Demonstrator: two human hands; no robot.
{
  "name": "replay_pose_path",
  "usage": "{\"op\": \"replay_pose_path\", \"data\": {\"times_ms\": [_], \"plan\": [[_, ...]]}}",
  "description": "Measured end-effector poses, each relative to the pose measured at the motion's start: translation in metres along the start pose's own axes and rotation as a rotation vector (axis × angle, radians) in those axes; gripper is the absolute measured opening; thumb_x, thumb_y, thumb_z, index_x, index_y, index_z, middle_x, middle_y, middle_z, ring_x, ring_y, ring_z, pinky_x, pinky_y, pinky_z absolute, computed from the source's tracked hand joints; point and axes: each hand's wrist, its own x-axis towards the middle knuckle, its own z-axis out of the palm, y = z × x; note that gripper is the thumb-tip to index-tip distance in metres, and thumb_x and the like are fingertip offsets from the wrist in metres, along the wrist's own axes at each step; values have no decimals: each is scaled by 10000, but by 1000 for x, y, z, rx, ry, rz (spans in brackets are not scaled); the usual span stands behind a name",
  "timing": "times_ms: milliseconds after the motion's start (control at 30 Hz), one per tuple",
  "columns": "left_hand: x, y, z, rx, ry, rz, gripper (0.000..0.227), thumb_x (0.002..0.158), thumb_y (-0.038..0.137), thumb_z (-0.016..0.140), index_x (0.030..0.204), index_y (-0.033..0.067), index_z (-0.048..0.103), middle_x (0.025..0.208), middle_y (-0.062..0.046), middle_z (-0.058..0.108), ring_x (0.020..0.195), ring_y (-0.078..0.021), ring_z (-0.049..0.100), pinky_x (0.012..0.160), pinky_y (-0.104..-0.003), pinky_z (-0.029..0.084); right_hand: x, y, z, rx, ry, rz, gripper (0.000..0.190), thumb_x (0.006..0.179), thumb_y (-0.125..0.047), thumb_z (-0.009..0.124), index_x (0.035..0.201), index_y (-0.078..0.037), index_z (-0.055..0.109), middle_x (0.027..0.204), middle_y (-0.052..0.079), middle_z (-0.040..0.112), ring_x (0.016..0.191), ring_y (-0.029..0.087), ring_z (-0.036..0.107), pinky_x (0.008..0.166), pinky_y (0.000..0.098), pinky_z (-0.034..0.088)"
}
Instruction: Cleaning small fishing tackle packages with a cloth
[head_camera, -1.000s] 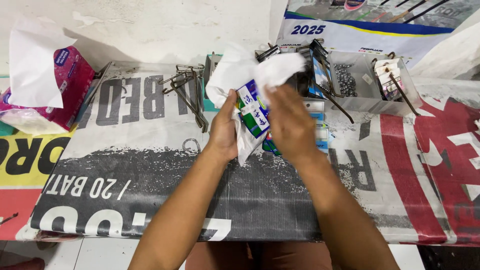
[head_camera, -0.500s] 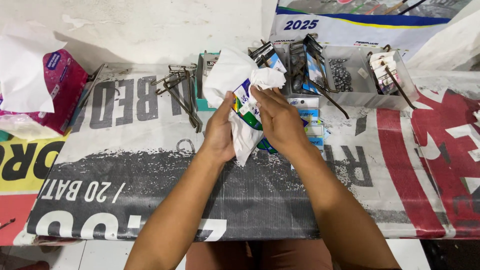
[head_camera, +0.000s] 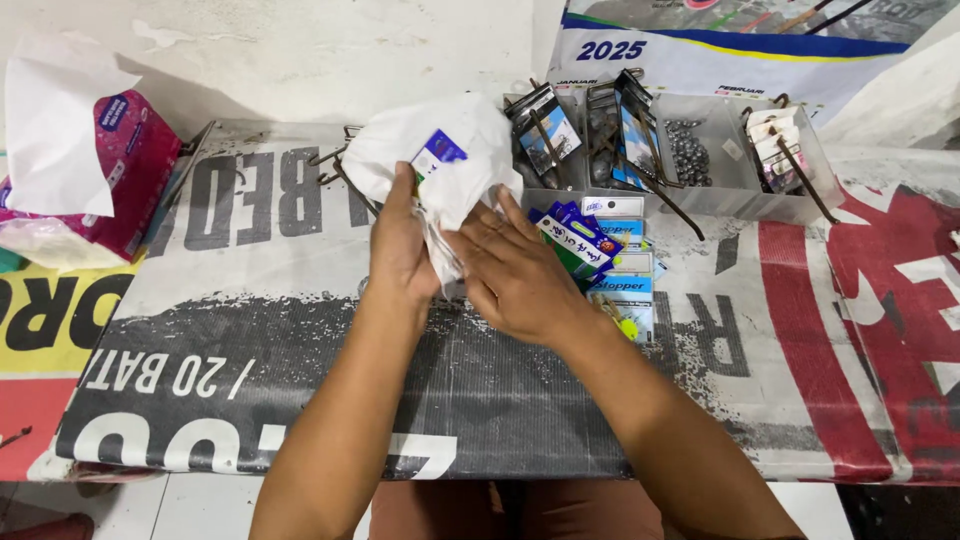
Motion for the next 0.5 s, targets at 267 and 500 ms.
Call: {"op": "replay_pose_path", "data": {"times_ms": [267, 500], "plan": [[37, -8, -37, -186, 122, 144, 489, 1011, 330, 547, 1224, -109, 568, 1159, -321, 675, 1000, -438, 708, 884, -602, 588, -5, 12, 6, 50, 85, -79, 175, 943, -8, 686, 1084, -37, 786, 1164, 146, 765, 1154, 315, 703, 1147, 502, 458], [36, 23, -49, -151, 96, 319, 479, 1025, 315, 513, 1302, -73, 558, 1296, -299, 632, 1130, -436, 670, 1015, -609, 537, -10, 15, 4, 140, 3, 137, 245, 898, 86, 671, 1091, -23, 776, 1060, 208, 758, 1025, 329, 741, 1069, 493, 535]]}}
